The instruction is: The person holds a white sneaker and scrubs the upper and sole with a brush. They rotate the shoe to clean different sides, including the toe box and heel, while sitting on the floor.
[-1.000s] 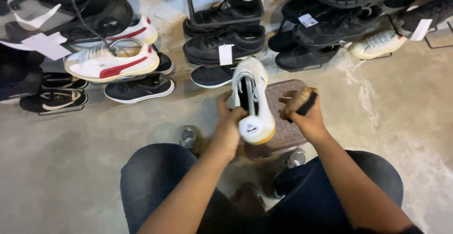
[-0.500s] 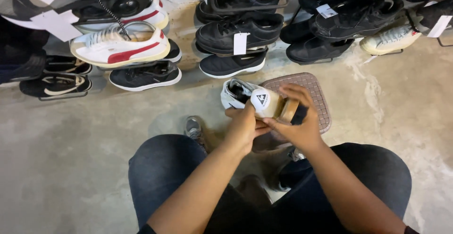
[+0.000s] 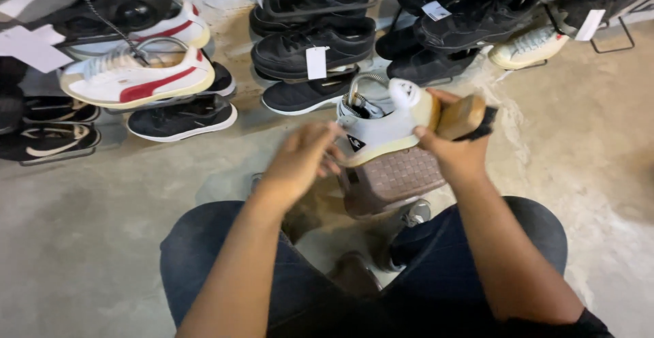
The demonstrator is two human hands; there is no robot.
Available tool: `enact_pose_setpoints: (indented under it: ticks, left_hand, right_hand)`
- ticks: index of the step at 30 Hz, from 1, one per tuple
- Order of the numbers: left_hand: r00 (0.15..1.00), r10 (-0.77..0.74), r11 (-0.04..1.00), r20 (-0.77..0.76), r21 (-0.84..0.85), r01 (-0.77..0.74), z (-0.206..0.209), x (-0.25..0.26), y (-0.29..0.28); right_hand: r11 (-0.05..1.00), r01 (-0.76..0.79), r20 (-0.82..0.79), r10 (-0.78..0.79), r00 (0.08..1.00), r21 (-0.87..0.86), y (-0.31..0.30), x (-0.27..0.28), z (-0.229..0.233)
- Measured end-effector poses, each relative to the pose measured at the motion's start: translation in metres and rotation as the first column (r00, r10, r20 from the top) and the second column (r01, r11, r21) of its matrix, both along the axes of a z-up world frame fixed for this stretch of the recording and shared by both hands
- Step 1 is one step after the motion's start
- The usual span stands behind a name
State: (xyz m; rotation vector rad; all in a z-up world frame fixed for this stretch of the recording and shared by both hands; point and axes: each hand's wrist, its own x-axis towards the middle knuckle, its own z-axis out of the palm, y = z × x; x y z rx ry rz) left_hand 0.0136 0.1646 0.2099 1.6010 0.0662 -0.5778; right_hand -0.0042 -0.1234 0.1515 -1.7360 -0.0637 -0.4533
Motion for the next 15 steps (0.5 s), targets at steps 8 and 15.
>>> enact_pose_setpoints:
  ticks: [8, 15]
  left_hand:
    - [0.978, -0.198, 0.972, 0.063, -0.116, 0.204, -0.016, 0.001, -0.016]
    - [0.908, -0.032, 0.900, -0.417, -0.406, -0.155, -0.071, -0.001, -0.047]
  right_hand:
    - [0.861, -0.062, -0.131, 0.147, 0.980, 0.504, -0.002, 0.011, 0.013]
    - [0.804, 0.104, -0.458, 0.221, 0.861, 0.585, -0.011, 0.023, -0.004]
